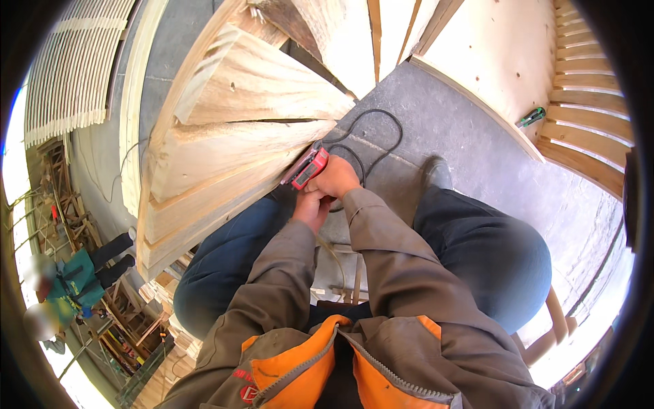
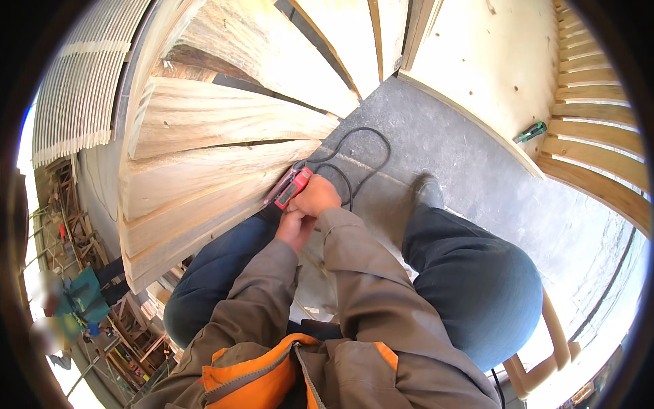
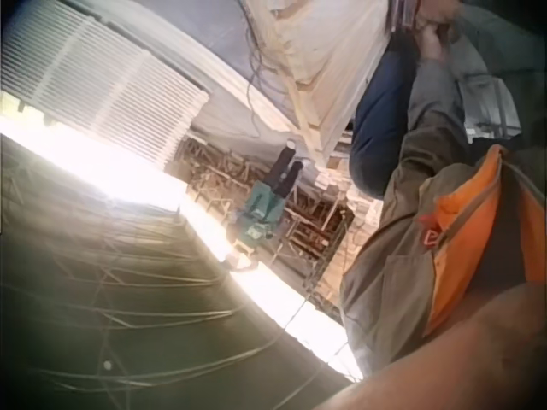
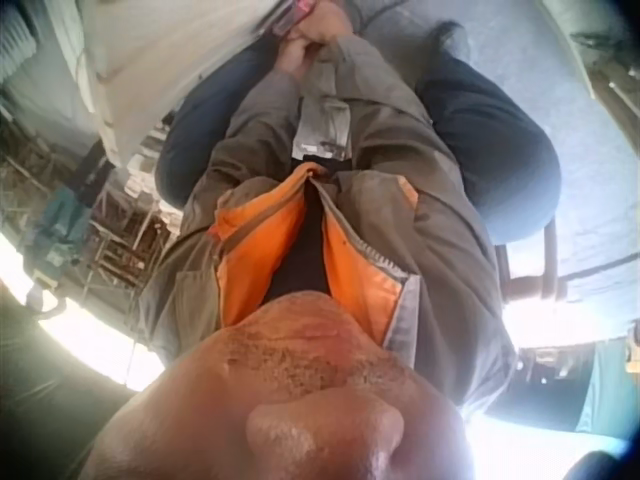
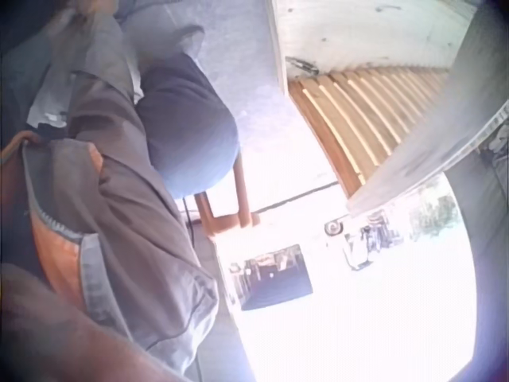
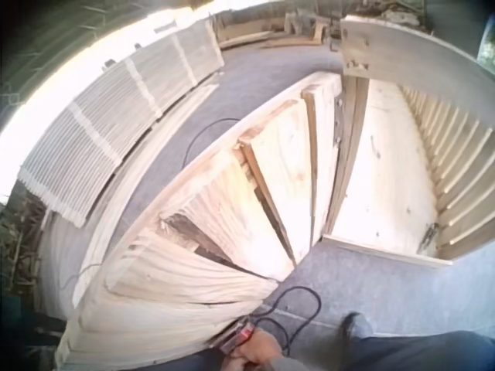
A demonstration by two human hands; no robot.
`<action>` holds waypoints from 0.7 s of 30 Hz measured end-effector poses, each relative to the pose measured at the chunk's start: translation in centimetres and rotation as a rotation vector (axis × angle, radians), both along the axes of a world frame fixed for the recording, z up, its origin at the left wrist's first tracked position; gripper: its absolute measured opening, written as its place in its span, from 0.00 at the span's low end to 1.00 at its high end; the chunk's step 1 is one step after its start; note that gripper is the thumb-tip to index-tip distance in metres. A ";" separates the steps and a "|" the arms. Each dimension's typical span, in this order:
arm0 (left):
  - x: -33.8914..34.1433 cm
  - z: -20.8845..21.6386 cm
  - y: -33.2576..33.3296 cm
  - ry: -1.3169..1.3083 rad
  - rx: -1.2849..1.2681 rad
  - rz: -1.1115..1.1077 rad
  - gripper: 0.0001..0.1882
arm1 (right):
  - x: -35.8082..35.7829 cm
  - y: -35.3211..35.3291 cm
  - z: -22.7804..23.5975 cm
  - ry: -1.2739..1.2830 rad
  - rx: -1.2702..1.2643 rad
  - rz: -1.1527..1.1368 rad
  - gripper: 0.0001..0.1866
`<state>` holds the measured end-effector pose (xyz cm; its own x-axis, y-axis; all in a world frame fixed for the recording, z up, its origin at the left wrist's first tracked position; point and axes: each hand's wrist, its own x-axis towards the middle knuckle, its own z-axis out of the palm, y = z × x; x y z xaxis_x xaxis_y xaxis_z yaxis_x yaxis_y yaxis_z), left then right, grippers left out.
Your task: The person uses a red electric sander to smooth the surface of a curved wooden structure. They then use a green utility knife to trim or clean the edges of the wooden slats.
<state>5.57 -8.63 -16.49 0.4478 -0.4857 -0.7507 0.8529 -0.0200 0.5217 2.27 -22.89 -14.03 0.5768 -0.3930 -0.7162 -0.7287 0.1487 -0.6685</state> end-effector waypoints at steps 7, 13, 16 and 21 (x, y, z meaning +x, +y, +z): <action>-0.1 0.7 -0.2 0.024 0.038 -0.014 0.21 | -0.8 0.1 1.1 -0.060 0.007 -0.018 0.26; -1.0 2.5 -0.2 -0.045 0.006 -0.031 0.24 | -2.3 -1.0 6.1 -0.026 0.007 -0.054 0.32; -1.5 4.3 -1.5 -0.093 -0.047 -0.022 0.24 | -3.0 -1.6 8.1 -0.032 -0.081 -0.062 0.34; -1.2 6.4 -1.8 -0.122 -0.148 -0.001 0.24 | -2.7 -1.9 11.9 -0.089 -0.180 -0.025 0.32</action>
